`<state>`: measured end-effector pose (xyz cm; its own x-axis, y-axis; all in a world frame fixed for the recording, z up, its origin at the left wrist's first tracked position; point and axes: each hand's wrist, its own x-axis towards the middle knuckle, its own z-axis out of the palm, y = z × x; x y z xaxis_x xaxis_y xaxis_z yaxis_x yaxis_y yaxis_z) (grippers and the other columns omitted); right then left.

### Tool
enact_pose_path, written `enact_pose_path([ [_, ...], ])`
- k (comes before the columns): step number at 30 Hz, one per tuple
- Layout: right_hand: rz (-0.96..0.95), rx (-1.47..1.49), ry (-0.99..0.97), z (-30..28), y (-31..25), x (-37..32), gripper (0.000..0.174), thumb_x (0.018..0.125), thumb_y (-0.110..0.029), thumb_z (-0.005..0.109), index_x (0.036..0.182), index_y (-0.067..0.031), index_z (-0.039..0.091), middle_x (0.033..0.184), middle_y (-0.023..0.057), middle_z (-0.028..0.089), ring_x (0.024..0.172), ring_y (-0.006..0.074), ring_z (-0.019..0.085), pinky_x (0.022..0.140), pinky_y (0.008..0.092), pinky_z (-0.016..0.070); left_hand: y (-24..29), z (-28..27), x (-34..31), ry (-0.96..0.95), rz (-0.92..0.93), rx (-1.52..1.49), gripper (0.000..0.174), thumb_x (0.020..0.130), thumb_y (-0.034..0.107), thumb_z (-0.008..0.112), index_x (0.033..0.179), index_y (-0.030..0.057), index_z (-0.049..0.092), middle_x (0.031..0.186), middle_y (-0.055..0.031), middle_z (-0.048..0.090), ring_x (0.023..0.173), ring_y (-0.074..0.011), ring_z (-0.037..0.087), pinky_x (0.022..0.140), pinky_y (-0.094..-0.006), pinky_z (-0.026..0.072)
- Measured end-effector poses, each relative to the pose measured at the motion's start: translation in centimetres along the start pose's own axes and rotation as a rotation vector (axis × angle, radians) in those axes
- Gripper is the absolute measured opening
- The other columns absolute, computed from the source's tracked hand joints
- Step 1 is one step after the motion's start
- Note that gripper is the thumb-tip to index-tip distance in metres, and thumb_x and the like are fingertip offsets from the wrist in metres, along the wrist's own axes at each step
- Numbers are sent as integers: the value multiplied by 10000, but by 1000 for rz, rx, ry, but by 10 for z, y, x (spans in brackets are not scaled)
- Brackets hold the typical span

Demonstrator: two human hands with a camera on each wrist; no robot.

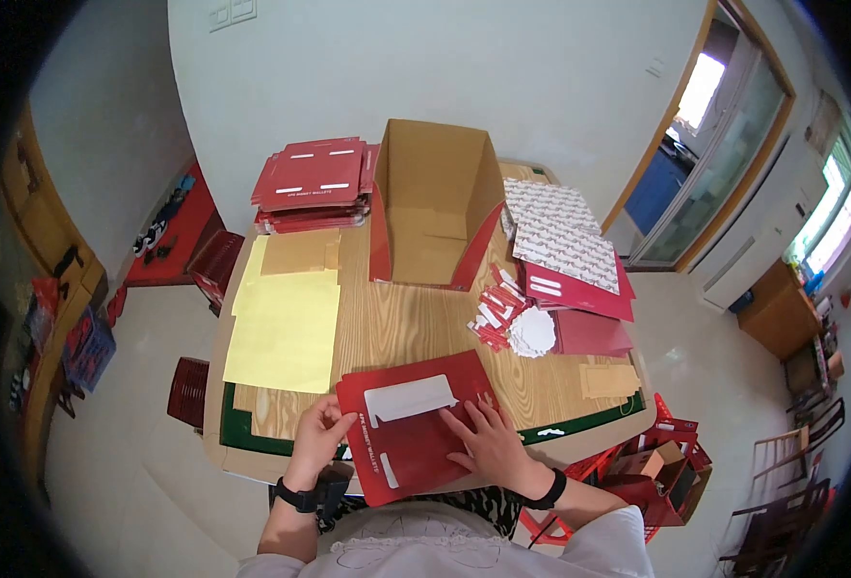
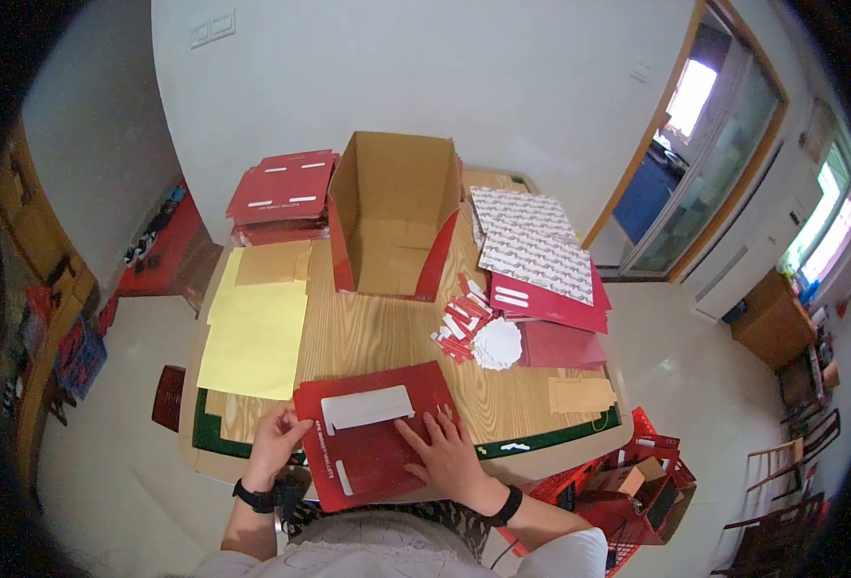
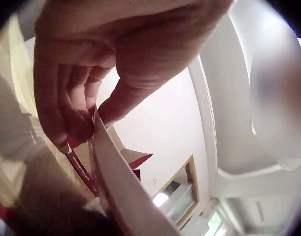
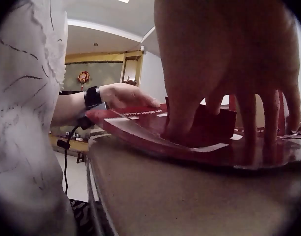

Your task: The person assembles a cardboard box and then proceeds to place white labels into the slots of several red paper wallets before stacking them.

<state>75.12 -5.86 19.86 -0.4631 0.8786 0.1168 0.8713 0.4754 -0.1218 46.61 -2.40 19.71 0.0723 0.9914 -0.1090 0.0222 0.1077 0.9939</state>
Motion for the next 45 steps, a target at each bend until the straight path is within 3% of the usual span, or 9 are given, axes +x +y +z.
enact_pose_path([
  [5, -22, -124, -75, -13, -9, 16, 766, 754, -461, 646, 1412, -246, 317, 1145, 174, 508, 1105, 380, 454, 958, 530, 323, -4, 6, 6, 200, 210, 260, 148, 813, -5, 640, 924, 21, 544, 693, 16, 553, 610, -43, 510, 529, -196, 426],
  [11, -74, -145, -224, -24, -8, 41, 907, 660, -511, 716, 1414, -203, 316, 1101, 152, 510, 969, 303, 494, 896, 530, 363, 6, 4, 7, 137, 20, 169, 174, 814, 8, 645, 949, 15, 536, 644, 7, 568, 549, -48, 511, 477, -196, 409],
  [17, -73, -167, -327, -15, -3, 56, 990, 629, -536, 732, 1418, -128, 295, 1140, 138, 520, 1011, 296, 522, 890, 552, 372, 0, 0, 13, 79, -30, 93, 159, 832, 7, 622, 947, 27, 514, 665, -11, 610, 553, -44, 522, 458, -191, 380],
  [20, -103, -154, -310, -24, -5, 57, 837, 704, -469, 704, 1379, -116, 357, 1170, 127, 520, 1034, 294, 528, 922, 527, 365, -5, -5, 17, 38, -65, -33, 163, 846, 1, 601, 964, 34, 493, 682, -20, 623, 570, -44, 528, 478, -185, 379],
  [23, -175, 81, 12, -45, 5, 62, 572, 783, -348, 659, 1269, -100, 487, 1116, 117, 533, 950, 307, 524, 908, 462, 385, 12, -10, 10, -13, -50, -103, 162, 859, -11, 575, 981, 34, 478, 724, -42, 649, 604, -45, 542, 522, -178, 388],
  [26, -235, 154, 343, -80, -1, 75, 396, 827, -237, 619, 1189, -95, 542, 1109, 106, 548, 968, 326, 524, 956, 468, 362, 27, -8, 3, -89, 1, -207, 173, 869, -33, 546, 1014, 25, 471, 819, -82, 677, 690, -59, 590, 598, -181, 435],
  [33, -329, 107, 311, -87, -7, 90, 385, 829, -248, 614, 1176, -101, 539, 1028, 93, 574, 965, 254, 536, 926, 448, 379, 61, -2, -19, -142, 74, -259, 233, 876, -68, 513, 1100, -10, 491, 974, -139, 669, 859, -120, 633, 746, -218, 496],
  [38, -345, 215, 266, -101, -9, 91, 367, 795, -215, 664, 1123, -82, 564, 1001, 67, 603, 918, 250, 550, 933, 438, 382, 71, -4, -31, -143, 101, -297, 237, 871, -80, 512, 1097, -15, 489, 984, -138, 666, 865, -115, 628, 751, -224, 498],
  [45, -443, 158, 252, -115, -13, 92, 424, 787, -233, 655, 1155, -61, 534, 901, 74, 572, 853, 252, 535, 827, 373, 412, 79, 1, -41, -120, 129, -279, 201, 844, -60, 562, 1034, -13, 515, 951, -113, 670, 826, -119, 628, 751, -243, 494],
])
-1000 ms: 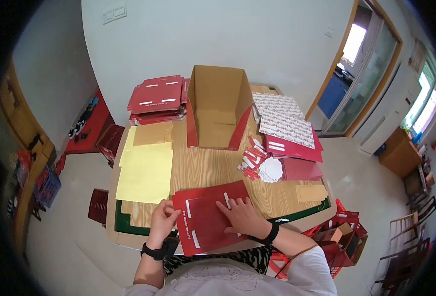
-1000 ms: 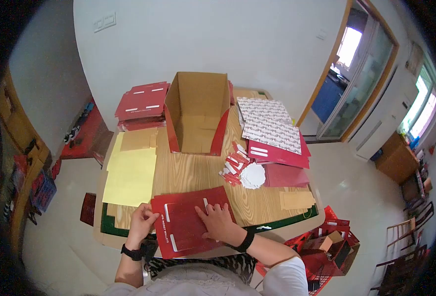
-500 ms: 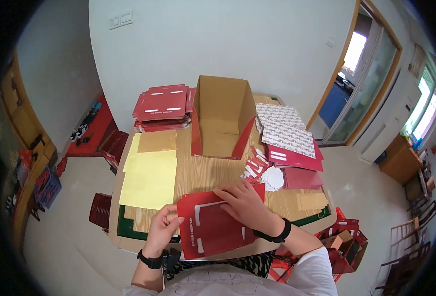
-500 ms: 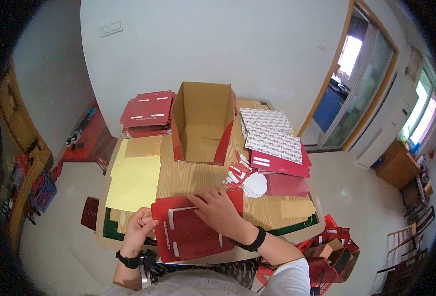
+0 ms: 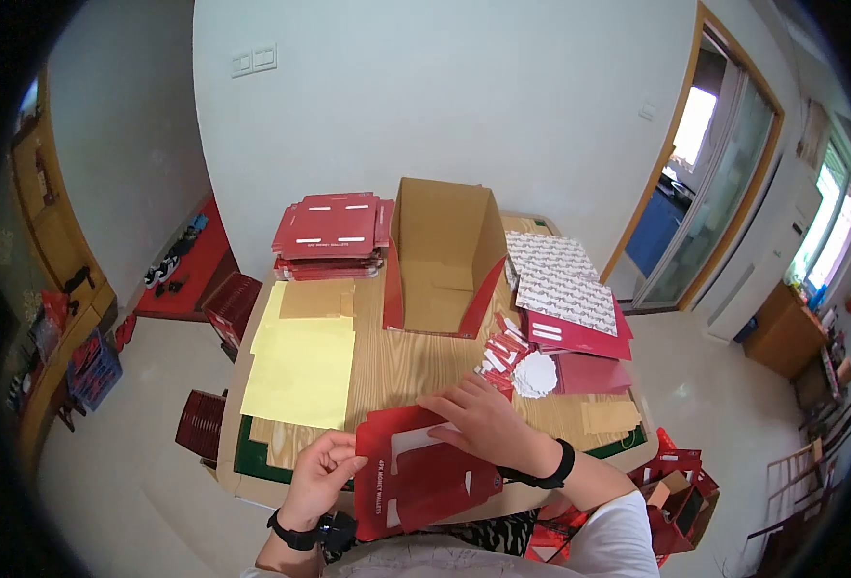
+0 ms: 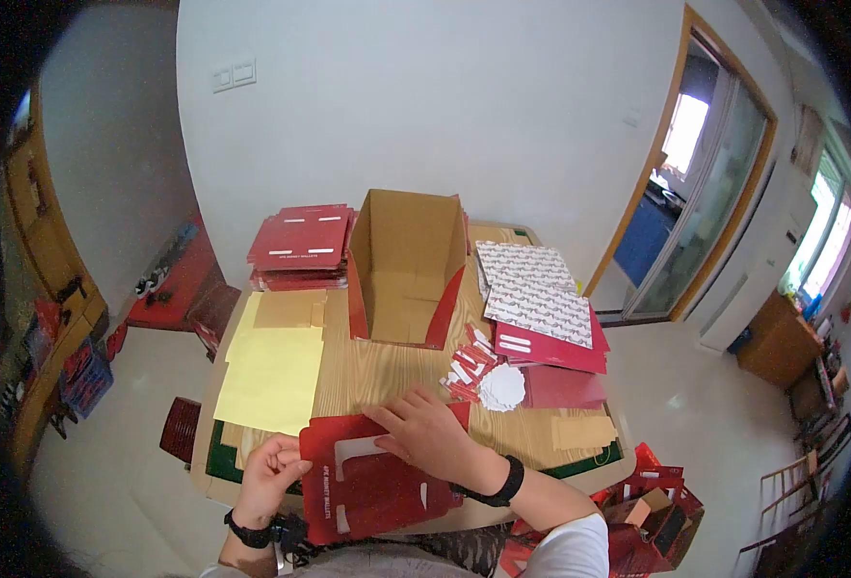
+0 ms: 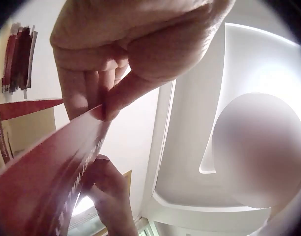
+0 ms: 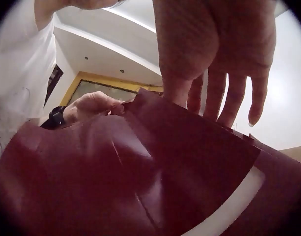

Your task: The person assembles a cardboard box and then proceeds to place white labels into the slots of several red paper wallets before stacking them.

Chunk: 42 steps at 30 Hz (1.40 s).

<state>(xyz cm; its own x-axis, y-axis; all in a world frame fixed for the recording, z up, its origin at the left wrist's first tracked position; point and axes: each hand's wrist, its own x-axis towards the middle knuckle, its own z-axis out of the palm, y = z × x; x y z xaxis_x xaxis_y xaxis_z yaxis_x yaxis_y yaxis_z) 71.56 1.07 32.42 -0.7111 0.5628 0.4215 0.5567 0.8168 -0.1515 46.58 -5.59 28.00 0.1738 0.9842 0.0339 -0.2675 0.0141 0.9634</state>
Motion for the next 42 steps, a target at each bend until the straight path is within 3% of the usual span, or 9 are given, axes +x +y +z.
enact_pose_path([
  [5, -28, -13, 9, -6, -4, 2, 419, 751, -194, 693, 1118, -51, 550, 909, 75, 576, 808, 252, 528, 729, 347, 447, 2, -2, -2, -11, 2, -15, 223, 857, -74, 541, 1072, -19, 521, 962, -120, 661, 824, -114, 625, 764, -225, 496],
  [9, -22, -52, 9, -19, -14, -1, 436, 781, -197, 641, 1172, -43, 526, 898, 69, 564, 824, 232, 547, 700, 318, 474, 1, -15, 1, -56, 38, -164, 250, 848, -68, 565, 1092, -21, 538, 995, -120, 642, 851, -122, 623, 774, -221, 499],
  [12, -31, -59, 28, -22, -22, -3, 423, 778, -193, 642, 1159, -41, 536, 917, 70, 570, 819, 227, 551, 685, 306, 483, 4, -13, 11, -34, 238, 119, 297, 816, -39, 618, 1104, -8, 548, 1024, -102, 624, 887, -124, 613, 784, -238, 498],
  [15, -31, -40, 31, -22, -25, -5, 415, 777, -192, 644, 1149, -40, 544, 939, 71, 574, 829, 225, 555, 693, 299, 485, 16, -12, 17, -147, 233, 358, 382, 778, -17, 663, 1141, 6, 548, 1042, -77, 612, 920, -116, 596, 803, -253, 492],
  [18, -24, -40, 38, -25, -27, -7, 414, 774, -191, 644, 1144, -34, 546, 952, 70, 575, 840, 223, 558, 705, 298, 487, 30, -8, 20, -253, 351, 553, 437, 763, -2, 676, 1177, 15, 539, 1039, -74, 614, 909, -121, 598, 815, -261, 484],
  [21, -49, -28, 46, -25, -29, -8, 415, 765, -185, 652, 1138, -33, 552, 956, 69, 579, 832, 222, 563, 696, 304, 490, 43, 2, 21, -287, 380, 597, 446, 766, 8, 685, 1187, 25, 540, 1036, -81, 614, 904, -140, 606, 819, -267, 484],
  [30, -80, 57, -28, -23, -44, -11, 430, 777, -189, 638, 1154, -13, 530, 945, 76, 557, 853, 220, 550, 730, 315, 480, 41, 14, 28, -357, 621, 841, 315, 675, 76, 688, 982, 33, 629, 897, -99, 626, 814, -261, 625, 687, -307, 509],
  [42, -84, 110, 27, -21, -48, -9, 444, 781, -261, 654, 1130, -14, 536, 886, 63, 549, 797, 209, 552, 697, 306, 477, 45, 19, 28, -357, 608, 794, 262, 659, 70, 697, 913, 17, 662, 852, -89, 637, 781, -235, 627, 655, -300, 502],
])
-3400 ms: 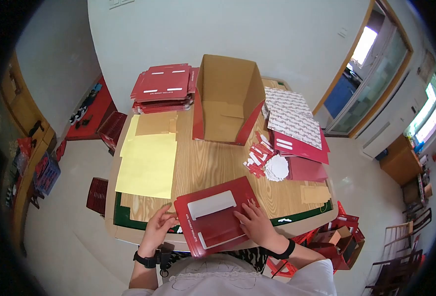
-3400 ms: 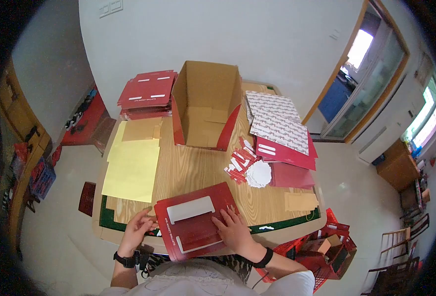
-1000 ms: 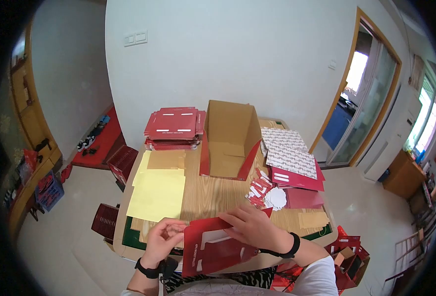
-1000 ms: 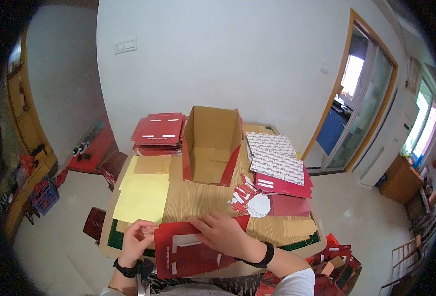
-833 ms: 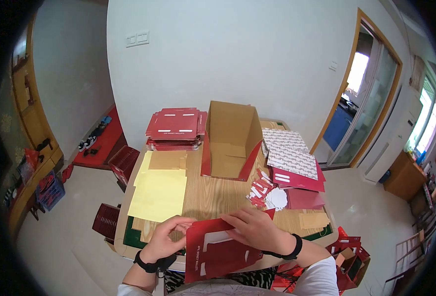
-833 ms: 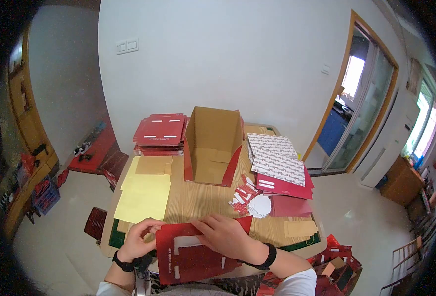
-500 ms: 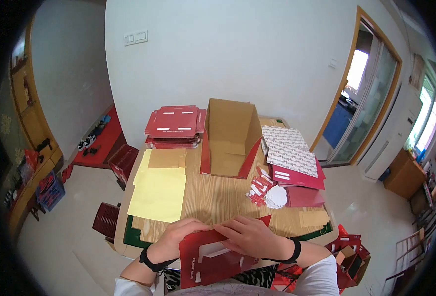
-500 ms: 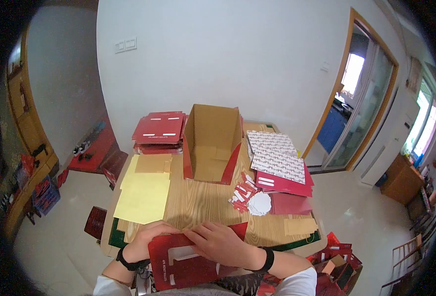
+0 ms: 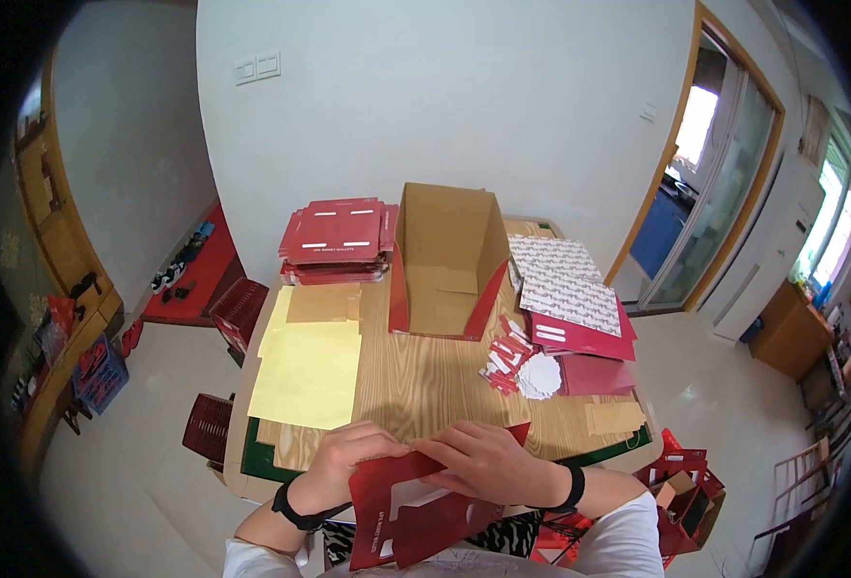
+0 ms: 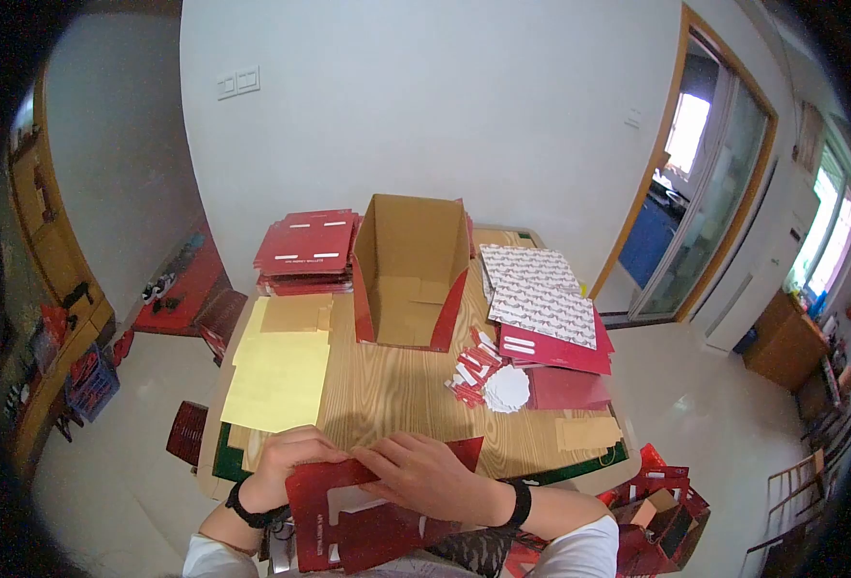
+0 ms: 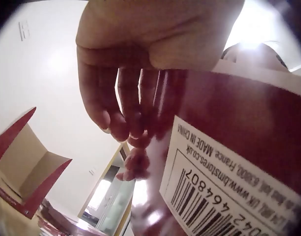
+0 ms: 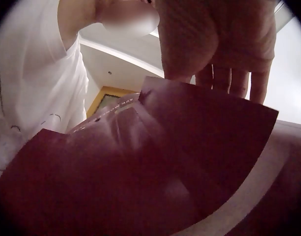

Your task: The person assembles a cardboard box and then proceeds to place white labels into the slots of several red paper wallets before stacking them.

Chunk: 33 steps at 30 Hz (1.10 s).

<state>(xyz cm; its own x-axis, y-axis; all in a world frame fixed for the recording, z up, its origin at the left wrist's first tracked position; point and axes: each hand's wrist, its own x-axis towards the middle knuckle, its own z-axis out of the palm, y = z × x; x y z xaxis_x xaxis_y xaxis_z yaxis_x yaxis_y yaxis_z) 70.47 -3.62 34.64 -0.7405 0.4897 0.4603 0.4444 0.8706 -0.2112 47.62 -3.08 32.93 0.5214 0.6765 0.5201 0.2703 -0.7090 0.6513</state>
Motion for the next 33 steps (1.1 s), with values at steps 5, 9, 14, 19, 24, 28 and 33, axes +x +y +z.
enact_pose_path([
  [5, 21, 19, -20, -1, -3, 2, 441, 784, -261, 650, 1133, -14, 540, 878, 65, 552, 787, 212, 558, 689, 305, 479, -1, 0, -2, -3, -28, -44, 262, 665, 68, 697, 917, 8, 661, 881, -96, 633, 803, -242, 630, 680, -299, 508],
  [9, 35, 1, -35, 1, -3, 1, 453, 782, -263, 649, 1142, -13, 534, 895, 72, 562, 800, 216, 570, 690, 307, 481, 11, -2, 3, -6, -26, -2, 259, 678, 55, 687, 931, 3, 657, 910, -104, 627, 832, -241, 632, 711, -289, 509],
  [14, 84, 39, -49, -5, -4, 2, 460, 783, -238, 642, 1156, -4, 511, 920, 80, 574, 845, 224, 588, 709, 312, 486, 5, -4, 1, -28, -33, -26, 246, 691, 38, 681, 932, 1, 655, 917, -104, 628, 844, -227, 635, 721, -282, 507],
  [19, 79, -58, -77, -5, -3, -1, 444, 788, -206, 634, 1157, 2, 502, 985, 95, 586, 875, 234, 593, 735, 316, 492, 1, -4, 0, 3, -25, -56, 232, 696, 38, 682, 922, -5, 655, 907, -106, 635, 826, -227, 641, 698, -282, 512],
  [24, 50, -90, -43, -3, -2, -1, 457, 786, -230, 637, 1157, 2, 505, 1003, 103, 592, 875, 231, 596, 738, 316, 493, -2, -4, 0, 26, -10, -57, 228, 688, 37, 687, 910, -6, 656, 892, -110, 637, 813, -233, 642, 688, -284, 515],
  [28, 58, -46, -66, -2, -2, -2, 461, 792, -265, 636, 1153, -7, 512, 950, 92, 597, 855, 225, 600, 722, 311, 492, -3, -3, -1, 11, 16, -43, 236, 684, 42, 688, 913, -2, 659, 887, -112, 637, 806, -239, 639, 682, -283, 511],
  [33, 82, -69, -26, 0, -3, -2, 422, 793, -278, 640, 1117, -31, 530, 857, 67, 596, 764, 215, 604, 645, 309, 488, 6, -13, 4, -41, -50, -78, 277, 690, 42, 683, 964, 11, 658, 910, -120, 635, 846, -246, 617, 744, -315, 494],
])
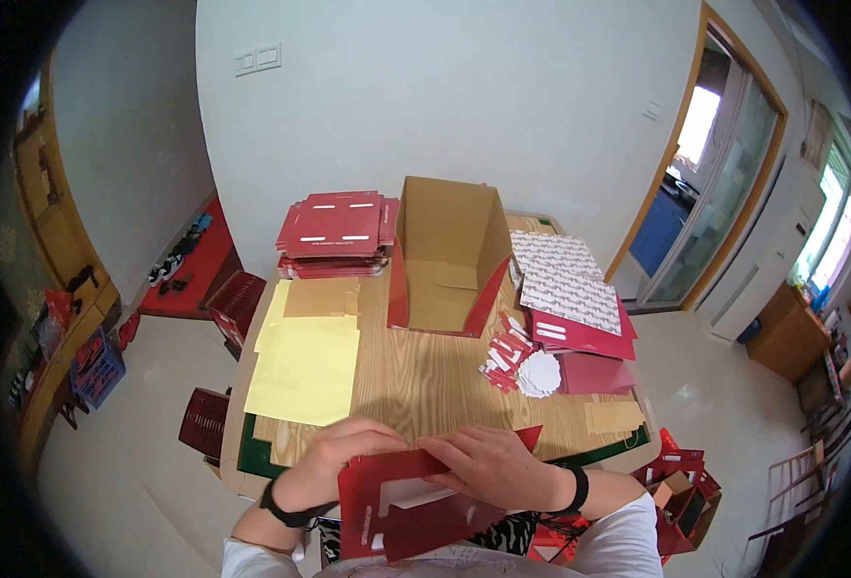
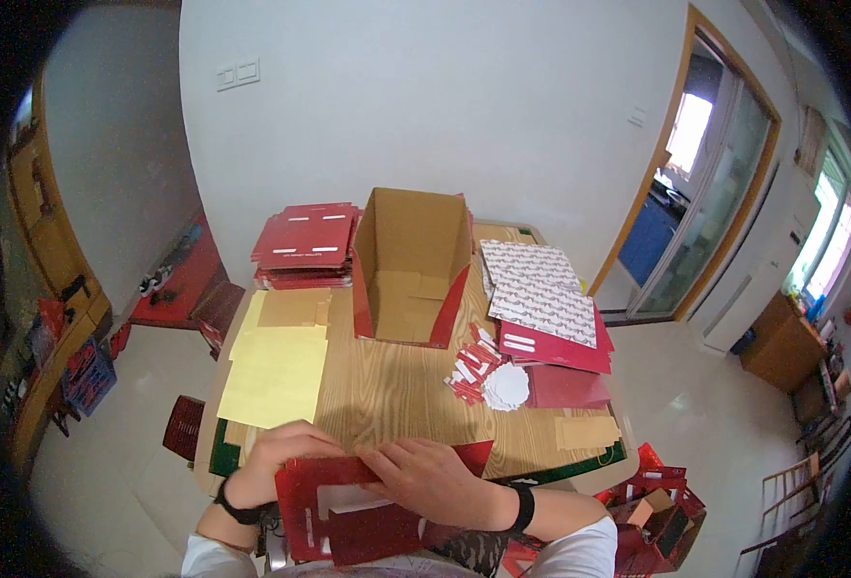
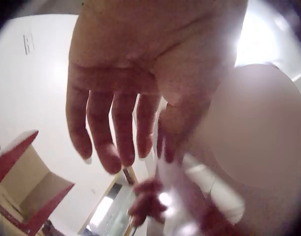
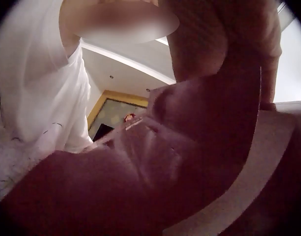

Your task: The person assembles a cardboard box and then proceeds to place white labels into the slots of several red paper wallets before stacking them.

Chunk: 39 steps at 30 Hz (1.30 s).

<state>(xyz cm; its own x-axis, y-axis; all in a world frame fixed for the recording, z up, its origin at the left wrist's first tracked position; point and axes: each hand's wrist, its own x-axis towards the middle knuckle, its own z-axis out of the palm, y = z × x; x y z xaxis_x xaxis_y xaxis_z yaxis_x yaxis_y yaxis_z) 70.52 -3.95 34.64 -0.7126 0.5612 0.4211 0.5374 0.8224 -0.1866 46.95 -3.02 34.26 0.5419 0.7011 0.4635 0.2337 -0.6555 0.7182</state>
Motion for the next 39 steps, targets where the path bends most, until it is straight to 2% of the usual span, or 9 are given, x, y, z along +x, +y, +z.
enact_pose_path([
  [3, 76, -90, 29, -3, 0, 1, 396, 779, -279, 660, 1084, -53, 546, 810, 56, 593, 696, 216, 602, 576, 315, 479, 15, -26, -7, 169, -185, 26, 326, 690, 52, 689, 1012, 21, 648, 915, -117, 629, 871, -257, 594, 774, -345, 477],
  [6, 77, -150, 64, 4, 8, 3, 370, 772, -278, 665, 1049, -59, 553, 782, 50, 584, 673, 204, 600, 553, 312, 474, 33, -30, -3, 265, -15, 508, 376, 657, 104, 735, 1007, 16, 629, 953, -120, 631, 893, -281, 587, 800, -375, 462],
  [7, 70, -152, 61, 4, 8, 7, 365, 770, -275, 666, 1042, -60, 555, 789, 49, 585, 678, 200, 601, 558, 309, 476, 29, -19, -1, 243, 95, 537, 466, 607, 129, 769, 1033, 32, 609, 943, -92, 614, 906, -276, 560, 818, -394, 431],
  [11, 37, -178, 50, 15, 10, 13, 359, 758, -260, 676, 1030, -58, 556, 807, 49, 588, 698, 193, 604, 579, 294, 482, 18, 11, 5, 141, 151, 770, 497, 587, 153, 777, 1045, 72, 601, 961, -43, 576, 932, -228, 526, 823, -389, 373],
  [14, 58, -182, 49, 13, 9, 13, 358, 754, -252, 682, 1029, -61, 555, 818, 45, 589, 714, 190, 605, 598, 287, 486, 8, 12, 2, 97, 163, 817, 500, 620, 169, 752, 1075, 61, 577, 982, -35, 554, 971, -219, 511, 843, -402, 367],
  [17, 53, -174, 36, 13, 9, 12, 358, 755, -253, 680, 1029, -60, 555, 824, 44, 589, 722, 193, 604, 609, 289, 488, 13, 12, 6, 93, 162, 812, 481, 606, 155, 765, 1048, 67, 598, 944, -34, 574, 912, -223, 527, 810, -386, 363],
  [26, 45, -146, 50, 14, 9, 9, 354, 753, -255, 677, 1023, -63, 553, 823, 45, 581, 726, 197, 598, 620, 293, 486, 9, 13, 3, 61, 158, 729, 436, 627, 152, 740, 1024, 51, 591, 930, -36, 566, 934, -214, 531, 820, -389, 370],
  [32, 66, -137, 35, 7, 3, 10, 400, 768, -273, 676, 1087, -64, 554, 816, 45, 577, 716, 197, 587, 622, 287, 479, 11, 12, 3, 68, 169, 721, 429, 636, 149, 733, 1031, 51, 596, 932, -34, 573, 936, -215, 532, 815, -388, 373],
  [39, -14, -107, 151, 12, 3, 9, 386, 766, -275, 675, 1077, -70, 574, 785, 39, 577, 666, 194, 581, 582, 291, 476, 13, 15, 3, 102, 199, 713, 414, 615, 140, 748, 1003, 69, 624, 894, -16, 583, 917, -201, 540, 805, -369, 370],
])
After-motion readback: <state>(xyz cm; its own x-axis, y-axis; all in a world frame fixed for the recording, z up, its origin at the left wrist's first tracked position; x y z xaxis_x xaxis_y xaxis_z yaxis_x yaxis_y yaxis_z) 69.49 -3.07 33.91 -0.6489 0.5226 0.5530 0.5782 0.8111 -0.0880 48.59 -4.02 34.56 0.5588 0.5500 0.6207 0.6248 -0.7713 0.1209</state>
